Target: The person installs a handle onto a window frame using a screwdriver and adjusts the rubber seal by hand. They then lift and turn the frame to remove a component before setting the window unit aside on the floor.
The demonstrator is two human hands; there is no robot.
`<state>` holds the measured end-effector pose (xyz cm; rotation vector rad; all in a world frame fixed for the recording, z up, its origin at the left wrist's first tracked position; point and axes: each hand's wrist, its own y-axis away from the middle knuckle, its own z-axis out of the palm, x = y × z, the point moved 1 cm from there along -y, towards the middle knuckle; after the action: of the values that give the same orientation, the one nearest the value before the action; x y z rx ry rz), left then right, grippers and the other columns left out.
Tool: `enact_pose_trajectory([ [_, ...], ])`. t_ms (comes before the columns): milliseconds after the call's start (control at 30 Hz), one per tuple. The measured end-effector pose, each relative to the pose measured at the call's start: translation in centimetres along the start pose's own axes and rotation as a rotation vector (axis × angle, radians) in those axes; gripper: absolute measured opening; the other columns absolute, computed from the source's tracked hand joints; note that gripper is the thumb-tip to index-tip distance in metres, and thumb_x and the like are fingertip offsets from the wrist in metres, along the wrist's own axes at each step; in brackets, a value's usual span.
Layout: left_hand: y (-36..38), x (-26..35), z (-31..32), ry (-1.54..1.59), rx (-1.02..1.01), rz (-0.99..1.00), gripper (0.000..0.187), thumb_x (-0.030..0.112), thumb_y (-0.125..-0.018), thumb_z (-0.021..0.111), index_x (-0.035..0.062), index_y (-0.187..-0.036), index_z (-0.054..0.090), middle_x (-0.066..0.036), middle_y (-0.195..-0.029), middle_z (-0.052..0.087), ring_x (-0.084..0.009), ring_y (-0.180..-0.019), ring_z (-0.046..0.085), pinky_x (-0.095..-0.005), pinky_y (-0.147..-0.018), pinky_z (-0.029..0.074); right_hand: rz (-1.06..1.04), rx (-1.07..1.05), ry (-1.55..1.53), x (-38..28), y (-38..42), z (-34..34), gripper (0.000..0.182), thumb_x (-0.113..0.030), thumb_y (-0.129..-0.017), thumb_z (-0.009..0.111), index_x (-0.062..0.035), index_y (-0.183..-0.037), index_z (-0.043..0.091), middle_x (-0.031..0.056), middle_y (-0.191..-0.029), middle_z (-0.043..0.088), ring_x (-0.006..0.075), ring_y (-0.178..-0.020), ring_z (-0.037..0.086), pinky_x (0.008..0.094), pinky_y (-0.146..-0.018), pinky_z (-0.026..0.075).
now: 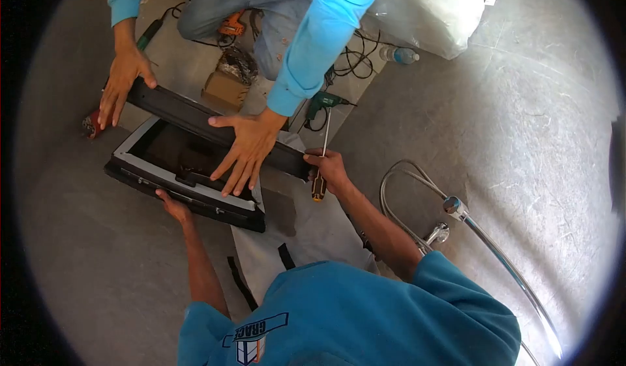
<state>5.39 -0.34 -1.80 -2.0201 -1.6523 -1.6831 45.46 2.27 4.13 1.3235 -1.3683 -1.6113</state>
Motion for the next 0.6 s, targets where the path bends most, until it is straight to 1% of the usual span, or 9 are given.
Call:
enact_pose_trajectory([
  [133,0.0,0.1,-0.1,0.061,-0.078,0.047,0.089,0.064,-0.085,0.042,-0.0097,-0.133,0.028,-0.021,-0.137,0.033,-0.0300,-0.122,0.038,-0.0381,-0.102,0.030,0.129,-0.034,-0.122,0.0,-2.1,-1.6,0.031,-0.014,-0.080,0.067,0.0060,-0.102,0.058,0.0099,-0.075,0.057,0.0155,-0.051,0.054,0.0296,-0.046,0.046],
  [200,0.5,0.7,0.8,0.033,-0.100,0.076,0.090,0.064,-0.085,0.041,-0.0089,-0.135,0.026,-0.021,-0.138,0.031,-0.0304,-0.123,0.037,-0.0389,-0.102,0.030,0.218,-0.140,-0.124,-0.3,-3.7,-3.0,0.030,-0.019,-0.079,0.069,0.0043,-0.095,0.058,0.0080,-0.070,0.055,0.0156,-0.052,0.054,0.0300,-0.046,0.047],
  [233,0.9,1.2,1.1,0.032,-0.088,0.035,0.089,0.064,-0.085,0.039,-0.0077,-0.135,0.025,-0.021,-0.139,0.029,-0.0306,-0.124,0.035,-0.0395,-0.103,0.029,0.234,-0.169,-0.095,0.8,-5.2,-3.8,0.028,-0.021,-0.079,0.069,0.0016,-0.088,0.055,0.0078,-0.069,0.053,0.0175,-0.054,0.053,0.0319,-0.047,0.047],
  [333,1.9,1.6,0.6,0.000,-0.078,-0.010,0.087,0.064,-0.086,0.036,-0.0055,-0.137,0.023,-0.019,-0.142,0.025,-0.0310,-0.127,0.033,-0.0403,-0.104,0.028,0.271,-0.040,-0.020,4.7,-9.4,-5.5,0.023,-0.018,-0.081,0.067,0.0003,-0.084,0.053,0.0081,-0.070,0.053,0.0192,-0.056,0.053,0.0345,-0.049,0.048],
  [367,1.6,1.7,1.3,0.020,-0.069,-0.002,0.086,0.064,-0.087,0.034,-0.0044,-0.138,0.022,-0.018,-0.143,0.024,-0.0312,-0.127,0.032,-0.0406,-0.105,0.027,0.259,-0.021,-0.007,5.5,-10.7,-5.7,0.020,-0.011,-0.080,0.065,-0.0018,-0.096,0.057,0.0065,-0.073,0.053,0.0189,-0.055,0.053,0.0364,-0.050,0.050],
  [400,1.0,1.3,1.4,0.027,-0.072,0.006,0.086,0.064,-0.087,0.034,-0.0044,-0.138,0.022,-0.018,-0.143,0.024,-0.0312,-0.127,0.032,-0.0406,-0.105,0.027,0.248,-0.023,-0.009,6.2,-11.9,-6.0,0.020,-0.011,-0.080,0.065,-0.0018,-0.096,0.057,0.0065,-0.073,0.053,0.0189,-0.055,0.053,0.0364,-0.050,0.050],
  [467,-0.1,0.5,0.6,0.191,-0.217,0.004,0.085,0.064,-0.088,0.033,-0.0024,-0.140,0.020,-0.015,-0.145,0.021,-0.0302,-0.130,0.028,-0.0403,-0.106,0.025,0.220,0.118,0.001,6.1,-13.2,-5.1,0.014,-0.006,-0.081,0.062,-0.0037,-0.094,0.058,0.0080,-0.072,0.054,0.0219,-0.059,0.056,0.0403,-0.051,0.050],
  [567,-0.9,-0.7,-0.9,0.145,-0.222,0.038,0.084,0.063,-0.088,0.033,-0.0022,-0.140,0.020,-0.014,-0.145,0.022,-0.0271,-0.131,0.024,-0.0383,-0.108,0.020,0.247,0.025,0.129,6.5,-16.7,-4.1,0.021,-0.008,-0.081,0.061,-0.0090,-0.101,0.059,0.0101,-0.077,0.059,0.0228,-0.064,0.059,0.0419,-0.057,0.049],
  [600,1.6,1.7,1.1,0.130,-0.237,0.043,0.081,0.061,-0.089,0.033,-0.0019,-0.139,0.023,-0.014,-0.143,0.025,-0.0270,-0.129,0.028,-0.0384,-0.107,0.022,0.268,-0.012,0.153,12.2,-24.5,-6.7,0.021,-0.008,-0.081,0.061,-0.0090,-0.101,0.059,0.0101,-0.077,0.059,0.0228,-0.064,0.059,0.0419,-0.057,0.049],
])
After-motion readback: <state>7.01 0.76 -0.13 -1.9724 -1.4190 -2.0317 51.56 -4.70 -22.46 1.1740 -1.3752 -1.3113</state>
